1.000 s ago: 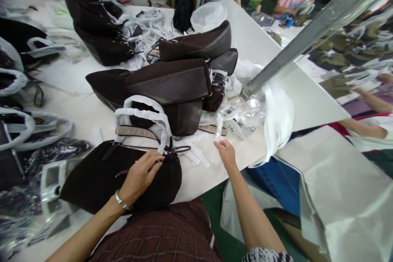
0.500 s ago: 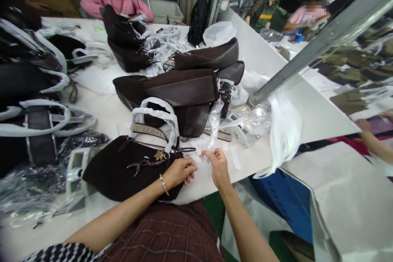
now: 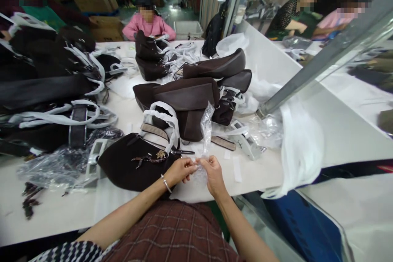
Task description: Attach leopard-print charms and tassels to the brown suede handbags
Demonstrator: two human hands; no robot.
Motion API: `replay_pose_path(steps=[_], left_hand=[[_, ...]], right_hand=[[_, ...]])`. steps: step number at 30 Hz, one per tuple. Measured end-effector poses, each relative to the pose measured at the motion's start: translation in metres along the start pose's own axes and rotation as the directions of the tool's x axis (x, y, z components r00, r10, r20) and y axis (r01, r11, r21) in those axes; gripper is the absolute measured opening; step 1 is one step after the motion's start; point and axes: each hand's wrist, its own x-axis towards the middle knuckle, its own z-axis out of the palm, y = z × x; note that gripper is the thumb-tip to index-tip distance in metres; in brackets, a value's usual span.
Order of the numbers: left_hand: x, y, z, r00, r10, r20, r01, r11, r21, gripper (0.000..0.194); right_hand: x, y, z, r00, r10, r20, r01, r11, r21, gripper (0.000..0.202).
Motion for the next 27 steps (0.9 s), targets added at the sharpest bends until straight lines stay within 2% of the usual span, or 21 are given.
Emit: replay_pose_path(steps=[3,5,13,17,20,23,25,27], left_hand=[[0.003,0.003,0.010,0.999,0.034,-0.006,-0.033,0.996,0.084,0.019],[0.005,0.006,0.014,1.000,0.013,-0.020,-0.011,0.995,0.098,0.020],[0.022,0.008,0.016,0.997,-0.072,0.004,0.072,0.997,0.014,0.028],[0.027,0.003,0.011,0.999,-0.052,-0.010,0.051,0.995,-0.081,0.037],[0.025,0.003,0.003,0.996,-0.046,-0.073,0.027,0.970,-0.240,0.041],[0.023,0.003,-0.003,0.991,-0.091,-0.100,0.046,0.923,-0.382,0.043],[0.024,0.002,-0.001,0.992,-0.111,-0.055,0.081,0.917,-0.391,0.044],[0.027,-0.002,0.006,0.990,-0.121,0.077,0.140,0.932,-0.334,0.047]], right_hand=[[0.004,-0.003,-0.016,0.999,0.045,-0.008,-0.045,0.996,0.071,0.032],[0.009,-0.004,-0.025,0.997,0.068,-0.024,-0.065,0.992,0.105,0.033],[0.031,-0.006,-0.042,0.995,0.094,-0.031,-0.087,0.979,0.184,0.034],[0.039,-0.008,-0.049,0.989,0.115,-0.095,-0.091,0.970,0.226,0.034],[0.043,-0.007,-0.058,0.982,0.122,-0.143,-0.086,0.968,0.235,0.035],[0.044,-0.007,-0.061,0.982,0.110,-0.151,-0.079,0.977,0.199,0.035],[0.044,-0.006,-0.055,0.984,0.100,-0.145,-0.076,0.983,0.166,0.034],[0.042,-0.005,-0.046,0.986,0.087,-0.143,-0.068,0.988,0.137,0.034]])
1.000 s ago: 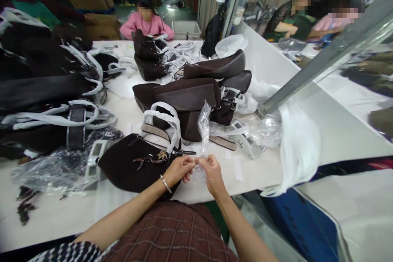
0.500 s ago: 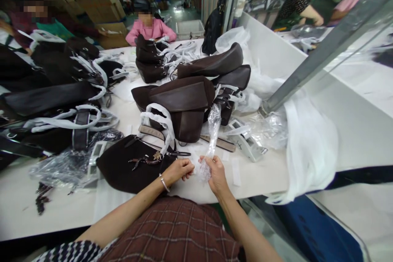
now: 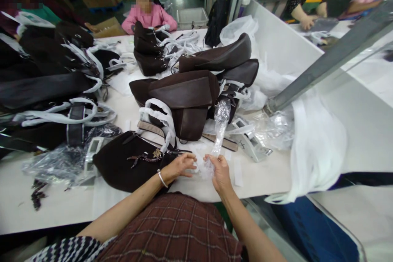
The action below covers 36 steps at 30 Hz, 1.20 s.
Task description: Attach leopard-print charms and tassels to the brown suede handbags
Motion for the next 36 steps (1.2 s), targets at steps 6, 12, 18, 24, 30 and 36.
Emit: replay_pose_path(steps=[6,12,18,24,30,36], left_hand=[[0.001,-0.013,0.003,0.994,-0.082,0.069,0.052,0.930,0.363,0.028],[-0.023,-0.001,-0.023,0.997,0.079,0.023,-0.079,0.842,0.534,0.031],[-0.075,0.002,-0.036,0.978,0.203,0.041,-0.132,0.461,0.877,0.019],[-0.146,0.001,-0.088,0.983,0.154,-0.103,-0.061,0.793,0.607,0.028],[-0.157,-0.005,-0.098,0.977,0.005,-0.213,0.007,0.998,0.057,0.039],[-0.132,-0.007,-0.078,0.997,0.026,-0.076,-0.038,0.986,-0.159,0.039]], right_hand=[[0.000,0.011,0.014,0.992,-0.094,-0.088,0.091,0.995,-0.040,0.032],[0.003,0.013,0.006,0.976,-0.153,-0.157,0.141,0.986,-0.086,0.038],[0.026,0.018,-0.006,0.917,-0.286,-0.278,0.181,0.919,-0.350,0.039],[0.059,0.003,-0.029,0.833,-0.419,-0.362,0.088,0.746,-0.660,0.034],[0.051,-0.042,-0.036,0.867,-0.498,-0.022,0.159,0.318,-0.935,0.039],[-0.024,-0.033,0.034,0.963,-0.057,0.262,0.266,0.334,-0.904,0.033]])
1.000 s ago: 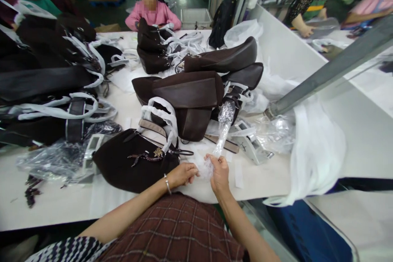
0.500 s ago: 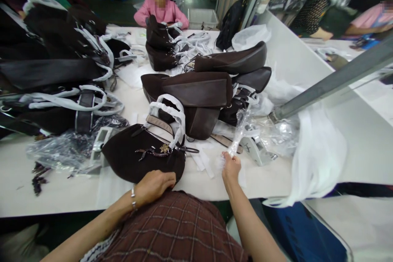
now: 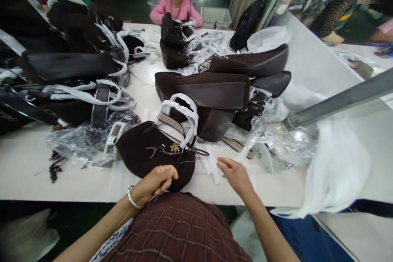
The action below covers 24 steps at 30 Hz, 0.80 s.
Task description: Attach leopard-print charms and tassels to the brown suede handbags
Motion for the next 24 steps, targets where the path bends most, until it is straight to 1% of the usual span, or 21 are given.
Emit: replay_pose_path(steps=[1,2,3,5,7,8,9,10,12,13,14,15,16,17,18,19,20,22,23,24], left_hand=[[0.003,0.000,0.003,1.000,-0.007,0.014,0.008,1.000,-0.008,0.039],[0.005,0.000,0.007,1.000,-0.016,0.025,0.016,1.000,-0.009,0.040],[0.007,0.000,0.010,0.999,-0.023,0.032,0.023,1.000,-0.004,0.040],[0.009,0.000,0.014,0.998,-0.036,0.043,0.035,0.999,0.021,0.042],[0.009,0.000,0.015,0.998,-0.050,0.046,0.047,0.997,0.061,0.044],[0.009,0.000,0.013,0.998,-0.053,0.037,0.050,0.995,0.082,0.044],[0.009,0.000,0.011,0.998,-0.052,0.021,0.050,0.994,0.102,0.044],[0.008,0.000,0.007,0.999,-0.047,-0.005,0.047,0.992,0.118,0.044],[0.006,0.001,-0.003,0.997,-0.027,-0.073,0.037,0.989,0.142,0.043],[0.005,0.001,-0.008,0.994,-0.017,-0.104,0.033,0.987,0.154,0.042],[0.005,0.002,-0.013,0.992,-0.011,-0.125,0.032,0.985,0.170,0.041],[0.004,0.002,-0.016,0.991,-0.010,-0.136,0.036,0.981,0.191,0.041],[0.003,0.002,-0.018,0.991,-0.016,-0.135,0.045,0.975,0.217,0.040],[0.003,0.002,-0.018,0.992,-0.028,-0.123,0.058,0.967,0.248,0.039],[0.003,0.002,-0.017,0.994,-0.045,-0.103,0.073,0.957,0.282,0.038],[0.004,0.001,-0.015,0.995,-0.067,-0.077,0.088,0.944,0.318,0.036],[0.004,0.002,-0.012,0.995,-0.089,-0.047,0.100,0.929,0.355,0.034],[0.006,0.005,-0.007,0.993,-0.114,0.005,0.101,0.896,0.432,0.032],[0.007,0.009,-0.006,0.995,-0.098,0.016,0.079,0.879,0.470,0.031],[0.009,0.013,-0.006,0.999,-0.052,0.006,0.041,0.858,0.513,0.030]], right_hand=[[-0.009,-0.015,0.017,0.990,-0.001,0.143,-0.014,0.995,0.100,0.034],[-0.016,-0.029,0.034,0.972,-0.020,0.234,-0.027,0.980,0.197,0.037],[-0.021,-0.040,0.051,0.963,-0.033,0.269,-0.046,0.959,0.280,0.039],[-0.025,-0.056,0.077,0.964,-0.039,0.263,-0.069,0.918,0.390,0.038],[-0.023,-0.064,0.088,0.967,-0.043,0.251,-0.075,0.894,0.442,0.034],[-0.021,-0.066,0.088,0.961,-0.048,0.272,-0.081,0.893,0.444,0.033],[-0.019,-0.066,0.084,0.947,-0.051,0.317,-0.095,0.898,0.429,0.032],[-0.017,-0.066,0.078,0.923,-0.046,0.381,-0.119,0.910,0.397,0.033],[-0.015,-0.066,0.061,0.848,-0.022,0.530,-0.172,0.934,0.313,0.036],[-0.015,-0.067,0.052,0.811,-0.022,0.584,-0.181,0.941,0.287,0.038],[-0.016,-0.068,0.045,0.792,-0.039,0.610,-0.170,0.944,0.282,0.040],[-0.016,-0.070,0.040,0.799,-0.073,0.597,-0.139,0.943,0.301,0.040],[-0.017,-0.072,0.037,0.825,-0.113,0.554,-0.097,0.937,0.336,0.038],[-0.018,-0.075,0.037,0.864,-0.148,0.482,-0.059,0.920,0.388,0.036],[-0.017,-0.077,0.039,0.901,-0.165,0.402,-0.041,0.888,0.457,0.032],[-0.017,-0.080,0.043,0.932,-0.158,0.326,-0.048,0.838,0.544,0.030],[-0.015,-0.082,0.049,0.954,-0.126,0.273,-0.082,0.765,0.639,0.029],[-0.009,-0.084,0.059,0.968,-0.052,0.247,-0.168,0.599,0.783,0.034],[-0.006,-0.084,0.063,0.966,-0.030,0.256,-0.198,0.552,0.810,0.036],[-0.002,-0.084,0.066,0.960,-0.024,0.278,-0.218,0.555,0.803,0.037]])
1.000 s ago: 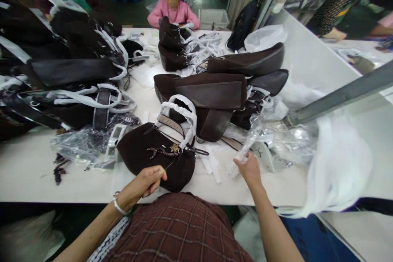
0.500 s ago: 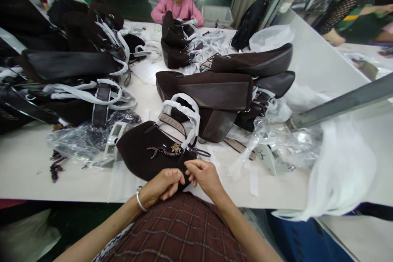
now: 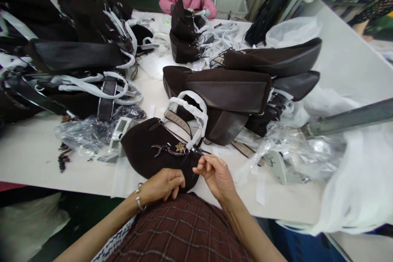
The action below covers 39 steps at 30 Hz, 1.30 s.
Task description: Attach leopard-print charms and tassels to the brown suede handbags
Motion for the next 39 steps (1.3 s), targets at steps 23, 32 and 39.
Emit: replay_pose_path(steps=[23,32,39], left_hand=[[0.082,-0.025,-0.023,0.871,0.299,-0.389,0.165,0.569,0.806,0.014],[0.077,-0.037,-0.027,0.896,0.173,-0.410,0.052,0.875,0.481,0.018],[0.075,-0.043,-0.024,0.875,0.232,-0.426,-0.029,0.902,0.431,0.019]], right_hand=[[0.036,0.036,-0.003,0.997,0.073,-0.014,-0.070,0.855,-0.515,0.018],[0.065,0.081,-0.006,0.998,-0.026,-0.060,-0.031,0.615,-0.788,0.016],[0.076,0.083,0.001,0.992,0.065,-0.106,-0.124,0.614,-0.780,0.010]])
